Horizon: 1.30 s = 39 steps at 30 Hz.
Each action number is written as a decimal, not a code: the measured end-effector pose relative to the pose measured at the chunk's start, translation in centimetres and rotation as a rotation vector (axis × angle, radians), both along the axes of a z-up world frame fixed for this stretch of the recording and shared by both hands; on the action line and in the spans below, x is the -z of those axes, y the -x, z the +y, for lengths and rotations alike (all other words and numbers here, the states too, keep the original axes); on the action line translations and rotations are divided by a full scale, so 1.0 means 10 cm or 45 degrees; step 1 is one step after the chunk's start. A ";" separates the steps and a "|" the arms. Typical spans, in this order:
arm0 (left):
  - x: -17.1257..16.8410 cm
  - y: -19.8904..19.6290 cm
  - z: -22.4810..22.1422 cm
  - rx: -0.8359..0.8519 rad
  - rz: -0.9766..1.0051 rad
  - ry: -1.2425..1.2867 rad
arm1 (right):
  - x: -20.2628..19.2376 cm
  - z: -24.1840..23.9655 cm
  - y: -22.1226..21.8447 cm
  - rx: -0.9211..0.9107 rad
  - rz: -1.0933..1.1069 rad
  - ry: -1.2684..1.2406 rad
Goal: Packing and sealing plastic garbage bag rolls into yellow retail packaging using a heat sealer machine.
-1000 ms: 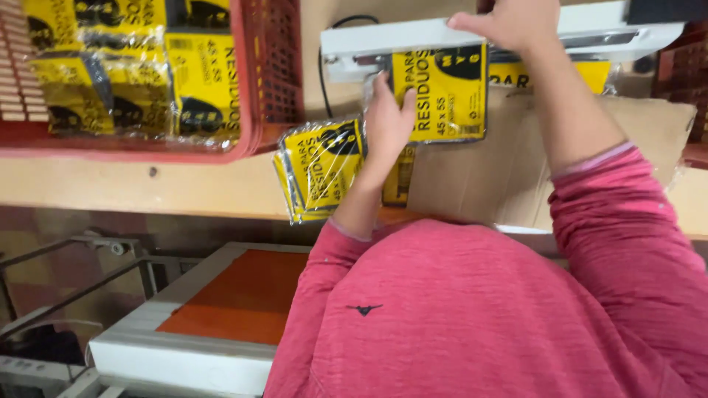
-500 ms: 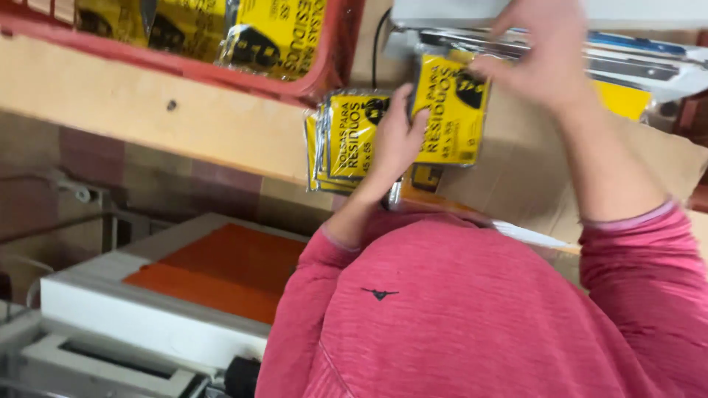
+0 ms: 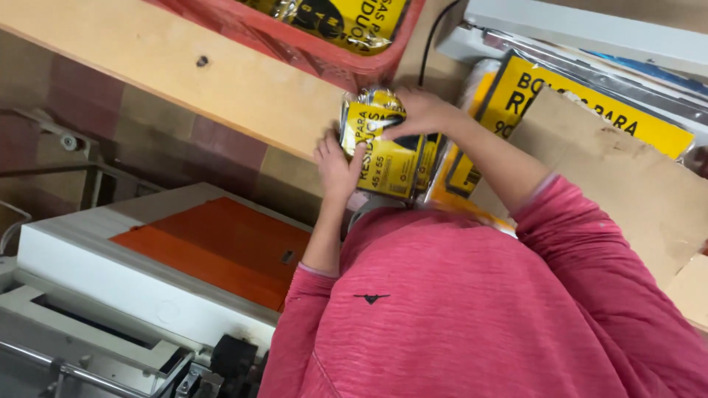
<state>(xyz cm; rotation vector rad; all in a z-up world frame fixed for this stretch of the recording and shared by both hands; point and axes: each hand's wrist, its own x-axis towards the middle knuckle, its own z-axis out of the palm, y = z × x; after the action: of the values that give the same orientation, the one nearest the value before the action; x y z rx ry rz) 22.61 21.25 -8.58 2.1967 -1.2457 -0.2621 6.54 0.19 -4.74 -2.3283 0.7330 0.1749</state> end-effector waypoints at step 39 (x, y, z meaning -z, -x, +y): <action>0.51 -0.31 1.53 -0.340 2.589 0.490 | -0.47 1.62 -0.34 0.136 -0.445 -0.406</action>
<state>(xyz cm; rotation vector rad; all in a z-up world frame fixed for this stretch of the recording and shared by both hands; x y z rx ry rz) 25.75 36.52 -13.72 0.7554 0.2011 -1.4281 9.89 16.35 -0.06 -1.9425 0.6012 -0.1515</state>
